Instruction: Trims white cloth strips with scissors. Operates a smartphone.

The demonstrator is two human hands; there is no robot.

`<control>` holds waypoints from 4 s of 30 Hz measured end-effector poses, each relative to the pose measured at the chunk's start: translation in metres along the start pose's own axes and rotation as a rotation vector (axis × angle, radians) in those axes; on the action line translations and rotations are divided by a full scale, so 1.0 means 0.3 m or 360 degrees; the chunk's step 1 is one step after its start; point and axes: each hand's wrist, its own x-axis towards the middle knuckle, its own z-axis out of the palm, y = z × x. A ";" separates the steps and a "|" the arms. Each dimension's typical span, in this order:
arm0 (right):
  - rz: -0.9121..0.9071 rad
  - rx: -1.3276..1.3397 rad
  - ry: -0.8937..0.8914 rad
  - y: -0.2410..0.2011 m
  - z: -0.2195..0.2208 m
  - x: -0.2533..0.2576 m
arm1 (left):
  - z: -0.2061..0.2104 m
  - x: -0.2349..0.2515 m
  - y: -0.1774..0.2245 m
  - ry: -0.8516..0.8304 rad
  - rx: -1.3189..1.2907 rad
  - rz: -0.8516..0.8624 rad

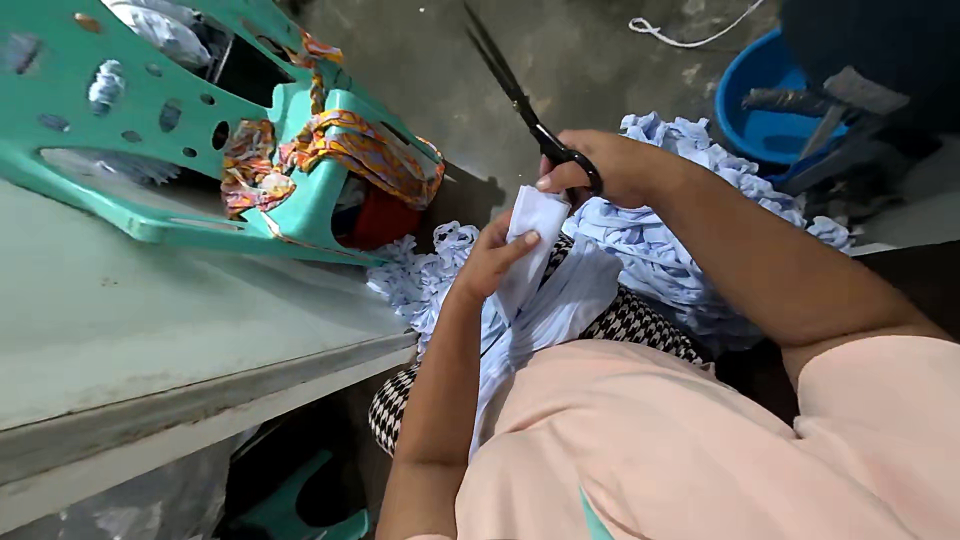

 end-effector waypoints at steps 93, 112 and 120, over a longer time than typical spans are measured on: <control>0.1060 -0.0598 -0.0497 0.199 0.318 -0.329 | 0.065 -0.314 -0.180 0.0660 -0.0574 -0.0350; 0.0837 -0.0667 -0.0364 0.225 0.272 -0.329 | 0.080 -0.316 -0.154 0.0736 -0.0418 -0.0368; 0.0771 -0.0669 -0.0223 0.228 0.267 -0.326 | 0.079 -0.318 -0.137 0.0797 -0.0395 -0.0361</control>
